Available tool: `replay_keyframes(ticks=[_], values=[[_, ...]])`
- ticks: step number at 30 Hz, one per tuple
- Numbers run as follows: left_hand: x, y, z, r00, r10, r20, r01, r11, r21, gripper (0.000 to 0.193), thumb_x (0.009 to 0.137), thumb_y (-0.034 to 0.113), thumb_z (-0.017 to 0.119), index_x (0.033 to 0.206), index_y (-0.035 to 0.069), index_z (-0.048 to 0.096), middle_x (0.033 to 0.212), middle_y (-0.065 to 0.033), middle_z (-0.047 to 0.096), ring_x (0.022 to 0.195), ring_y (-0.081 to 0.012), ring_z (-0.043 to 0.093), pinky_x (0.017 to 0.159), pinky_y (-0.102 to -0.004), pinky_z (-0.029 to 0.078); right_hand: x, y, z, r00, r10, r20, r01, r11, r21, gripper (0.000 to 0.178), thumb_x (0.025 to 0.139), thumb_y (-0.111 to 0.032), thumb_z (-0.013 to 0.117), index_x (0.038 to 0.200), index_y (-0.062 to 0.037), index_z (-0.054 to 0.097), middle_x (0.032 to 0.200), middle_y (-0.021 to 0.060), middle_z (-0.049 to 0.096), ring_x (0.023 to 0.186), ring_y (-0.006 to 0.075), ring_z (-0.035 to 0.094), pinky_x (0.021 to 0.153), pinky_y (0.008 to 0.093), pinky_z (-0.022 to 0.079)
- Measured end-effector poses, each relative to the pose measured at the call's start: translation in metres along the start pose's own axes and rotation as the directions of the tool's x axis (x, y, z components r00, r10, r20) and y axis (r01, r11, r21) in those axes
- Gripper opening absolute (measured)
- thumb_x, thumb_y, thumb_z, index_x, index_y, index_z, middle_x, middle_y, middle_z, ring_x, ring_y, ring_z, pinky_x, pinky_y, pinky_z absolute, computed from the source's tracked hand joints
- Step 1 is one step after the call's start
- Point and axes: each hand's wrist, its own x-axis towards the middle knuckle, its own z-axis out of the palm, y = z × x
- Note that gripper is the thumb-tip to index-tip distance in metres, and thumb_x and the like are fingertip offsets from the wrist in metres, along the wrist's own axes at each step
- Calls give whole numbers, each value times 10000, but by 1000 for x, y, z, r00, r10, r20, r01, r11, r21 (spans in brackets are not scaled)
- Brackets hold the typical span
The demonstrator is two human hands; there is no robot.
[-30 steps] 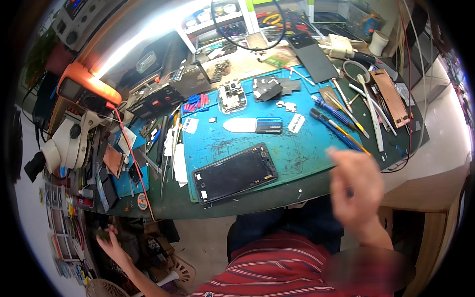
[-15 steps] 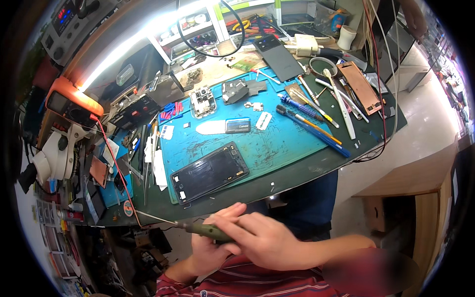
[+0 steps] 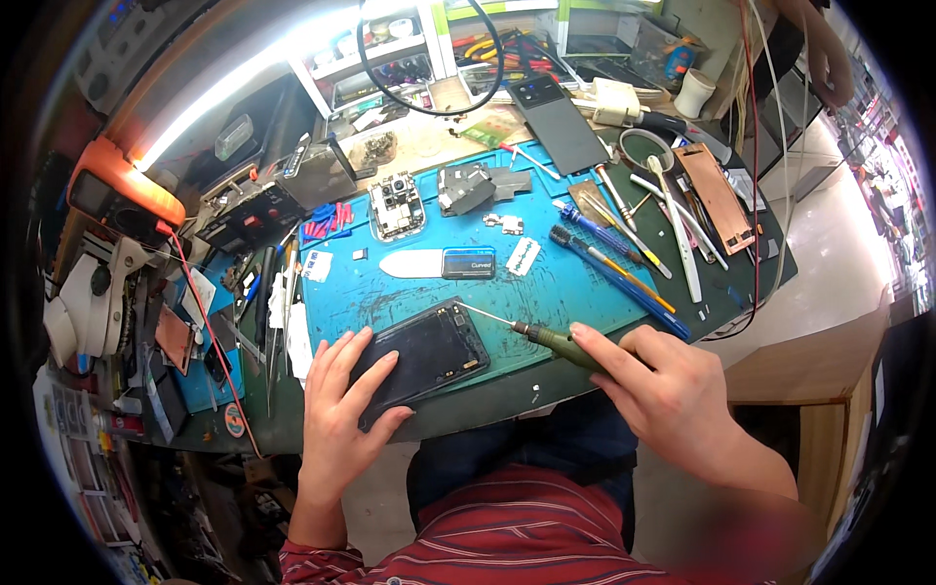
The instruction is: The person cleans the back of a smartphone with a brush, then uses a screwdriver to remove screws. They apply a red adhesive strip around the phone's edge and use a hot air gun to heat the device. The work occurs at a cluttered electronics repair bench.
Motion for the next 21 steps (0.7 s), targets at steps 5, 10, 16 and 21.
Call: replay_keyframes(ticks=[5, 10, 16, 21], values=[[0, -3, 0, 1000, 12, 9, -13, 1000, 12, 593, 826, 300, 865, 1373, 147, 697, 1502, -166, 569, 1367, -387, 532, 1182, -570, 370, 9, 1, 5, 999, -25, 34, 26, 999, -29, 575, 824, -96, 825, 1380, -189, 710, 852, 27, 605, 702, 208, 631, 594, 351, 509], [1, -2, 0, 1000, 7, 18, -7, 1000, 16, 589, 825, 300, 865, 1370, 146, 700, 1499, -166, 573, 1363, -385, 537, 1179, -571, 374, 8, 0, 8, 999, -9, 50, 11, 999, -40, 569, 830, -99, 820, 1380, -195, 711, 852, 25, 605, 700, 205, 631, 590, 348, 509], [1, -2, 0, 1000, 4, 15, -4, 1000, 14, 583, 831, 297, 862, 1371, 148, 701, 1499, -165, 573, 1365, -381, 537, 1180, -572, 373, 6, -3, 9, 998, 0, 56, 2, 999, -35, 571, 831, -96, 819, 1383, -196, 711, 853, 25, 604, 702, 204, 632, 593, 348, 512], [1, -2, -1, 1000, 4, 11, -4, 1000, 12, 578, 832, 294, 862, 1368, 146, 703, 1497, -164, 575, 1367, -381, 537, 1181, -573, 373, 5, -3, 12, 998, -5, 55, 7, 1000, -29, 564, 838, -95, 813, 1384, -193, 710, 853, 26, 603, 705, 203, 632, 595, 347, 514]])
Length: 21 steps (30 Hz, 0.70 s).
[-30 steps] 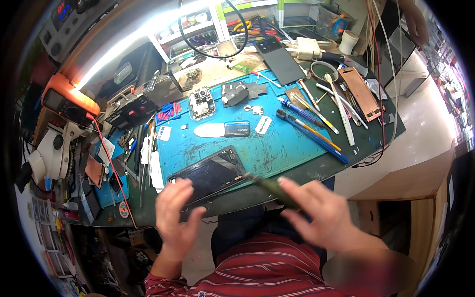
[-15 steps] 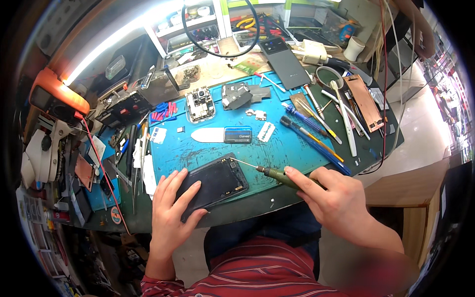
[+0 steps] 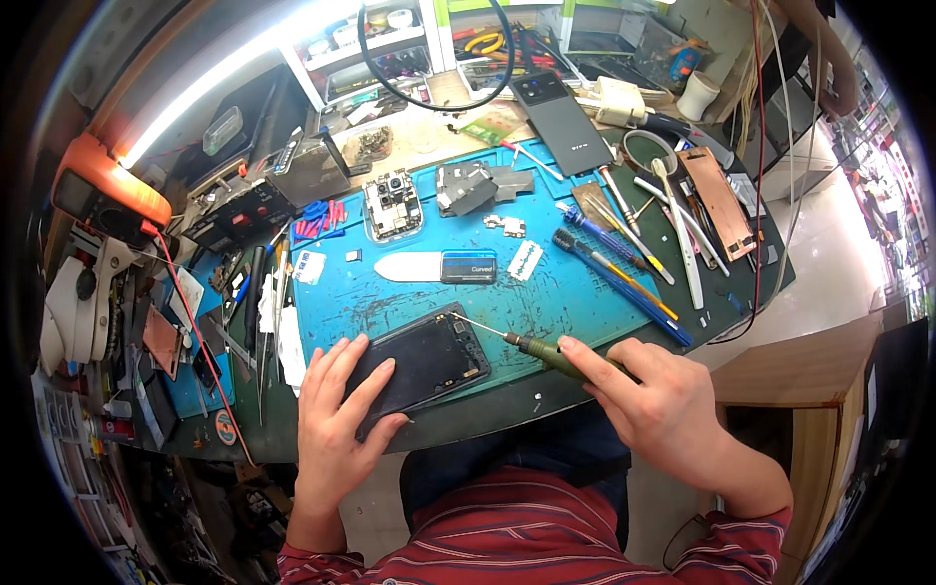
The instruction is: The person cleans the back of a smartphone with a brush, then uses a screwdriver to remove screws. They apply a red adhesive strip around the phone's edge and use a hot air gun to heat the device. The work occurs at a cluttered electronics repair bench.
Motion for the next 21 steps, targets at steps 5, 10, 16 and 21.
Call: replay_keyframes(ticks=[5, 10, 16, 21], values=[[0, 1, 0, 1000, -4, -1, 4, 1000, -8, 582, 826, 285, 867, 1365, 141, 704, 1493, -165, 577, 1365, -381, 537, 1182, -574, 373, -1, -1, 0, 1000, -5, -5, 5, 1000, -5, 558, 841, -99, 812, 1382, -190, 711, 856, 24, 604, 709, 201, 629, 595, 348, 513], [0, 1, 0, 1000, 0, -6, 0, 1000, -13, 583, 824, 281, 868, 1365, 138, 704, 1492, -166, 577, 1364, -382, 537, 1182, -577, 372, -2, -1, -2, 1000, -16, -6, 15, 1000, -17, 555, 840, -99, 812, 1379, -191, 713, 856, 23, 606, 708, 201, 628, 595, 347, 512], [0, 1, 0, 1000, -1, 1, 1, 1000, -6, 585, 828, 281, 865, 1371, 138, 699, 1494, -168, 574, 1365, -384, 536, 1183, -582, 369, 1, -2, -3, 1000, -2, -21, 1, 1000, -31, 561, 839, -99, 812, 1382, -194, 711, 861, 24, 610, 715, 203, 637, 595, 348, 513], [0, 1, 0, 1000, -3, 0, 3, 1000, -10, 578, 828, 280, 865, 1365, 138, 703, 1493, -168, 575, 1366, -384, 536, 1186, -581, 365, -2, -1, 0, 1000, -9, -13, 8, 1000, -20, 564, 845, -100, 809, 1390, -197, 705, 861, 21, 606, 709, 200, 633, 590, 348, 511]])
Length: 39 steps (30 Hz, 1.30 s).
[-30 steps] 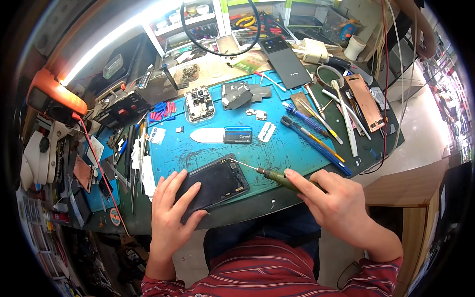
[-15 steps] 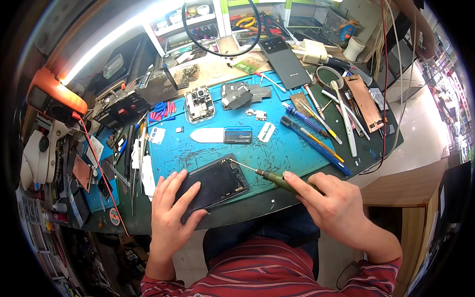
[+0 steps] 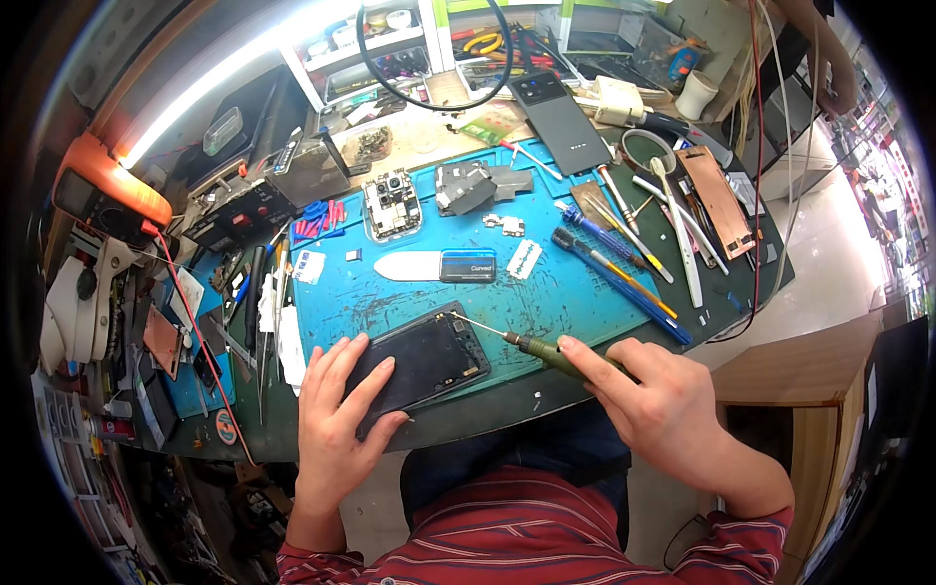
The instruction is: The person cleans the back of a smartphone with a brush, then uses a screwdriver to remove screws. They apply a red adhesive strip around the phone's edge and use a hot air gun to heat the device. The work occurs at a cluttered electronics repair bench.
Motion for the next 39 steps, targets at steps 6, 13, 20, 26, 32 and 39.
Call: replay_keyframes(ticks=[6, 13, 20, 26, 32, 39], values=[[0, 1, 1, 1000, -15, -6, 15, 1000, -22, 575, 801, 239, 866, 1342, 117, 713, 1496, -170, 575, 1384, -392, 524, 1204, -587, 343, 0, 0, 3, 1000, -9, -4, 9, 1000, 3, 543, 860, -110, 800, 1388, -198, 707, 845, 16, 589, 692, 194, 615, 580, 347, 505], [-1, 0, 0, 1000, -7, -3, 7, 1000, 0, 570, 832, 280, 862, 1362, 140, 705, 1491, -166, 577, 1370, -382, 535, 1189, -580, 361, -1, -2, 5, 1000, -16, -20, 16, 1000, -12, 551, 857, -117, 803, 1393, -196, 704, 853, 16, 590, 693, 191, 615, 577, 348, 502], [-1, 0, 1, 1000, -12, -5, 12, 1000, -5, 568, 832, 276, 863, 1360, 141, 705, 1489, -165, 579, 1370, -382, 536, 1191, -588, 356, -3, -1, 6, 1000, -4, -18, 4, 1000, -3, 555, 855, -117, 805, 1395, -195, 703, 855, 18, 590, 694, 192, 618, 577, 348, 502], [-1, 1, 1, 1000, -10, -6, 10, 1000, -1, 571, 828, 274, 865, 1360, 142, 706, 1489, -165, 580, 1370, -383, 537, 1198, -591, 349, -3, 0, 7, 1000, -5, -21, 4, 1000, -9, 554, 857, -118, 805, 1395, -196, 702, 858, 18, 594, 695, 193, 618, 579, 348, 503], [-1, 0, 1, 1000, -11, -5, 11, 1000, -2, 577, 829, 276, 863, 1367, 143, 702, 1492, -166, 578, 1370, -384, 539, 1203, -593, 343, 0, -2, 8, 1000, -9, -23, 10, 1000, 12, 560, 850, -114, 808, 1394, -189, 702, 864, 23, 598, 710, 200, 624, 587, 351, 506], [-1, 2, 0, 1000, -18, -5, 18, 1000, 6, 578, 837, 292, 858, 1369, 131, 698, 1489, -160, 583, 1384, -381, 533, 1217, -585, 327, -1, -1, 5, 997, 42, -68, -39, 998, 41, 584, 823, -93, 819, 1389, -181, 704, 869, 24, 618, 715, 212, 644, 609, 348, 522]])
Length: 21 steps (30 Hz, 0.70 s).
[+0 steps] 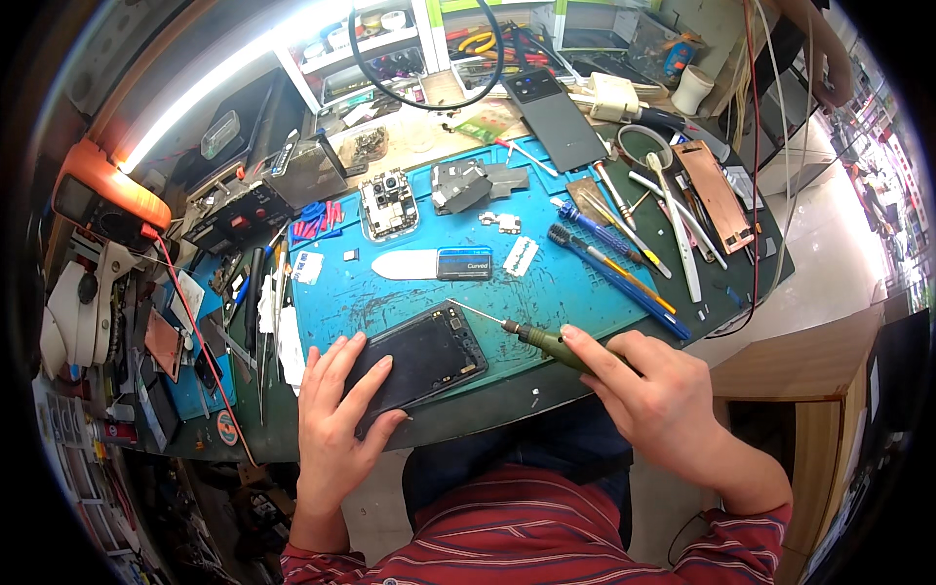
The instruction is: The person cleans the back of a smartphone with a brush, then uses a screwdriver to remove screws. They apply a red adhesive strip around the phone's edge and use a hot air gun to heat the device. The work occurs at a cluttered electronics repair bench.
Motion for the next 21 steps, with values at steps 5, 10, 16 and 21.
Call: replay_keyframes(ticks=[5, 10, 16, 21], values=[[-9, 4, -4, 974, 77, -215, -87, 995, -38, 495, 841, 277, 867, 1281, 102, 723, 1294, -75, 708, 1276, -310, 634, 1200, -540, 369, -6, -1, -11, 985, -168, 41, 163, 980, 112, 558, 801, -99, 808, 1345, -205, 740, 860, 11, 627, 687, 170, 631, 550, 317, 504], [-6, 15, -8, 927, 279, -251, -316, 941, -119, 227, 817, 111, 854, 1008, 100, 731, 949, -15, 733, 922, -227, 718, 978, -457, 520, -15, -5, -13, 923, -382, 51, 370, 915, 160, 596, 771, -109, 752, 1348, -261, 751, 860, -27, 597, 637, 109, 572, 506, 263, 476], [-18, 15, -9, 907, 311, -283, -332, 943, -29, 166, 861, 120, 811, 896, 120, 649, 843, 10, 700, 792, -200, 658, 828, -409, 519, -24, -8, -9, 940, -324, 107, 259, 882, 394, 604, 816, -127, 794, 1405, -234, 712, 808, -20, 603, 613, 120, 591, 505, 267, 485], [-37, 2, -32, 890, 202, -410, -223, 975, -4, 191, 966, 250, 734, 869, 131, 620, 808, 14, 663, 739, -180, 603, 808, -393, 488, -21, -2, -22, 929, -268, 253, 59, 786, 616, 607, 816, -165, 840, 1407, -204, 705, 785, 0, 626, 607, 169, 617, 520, 298, 490]])
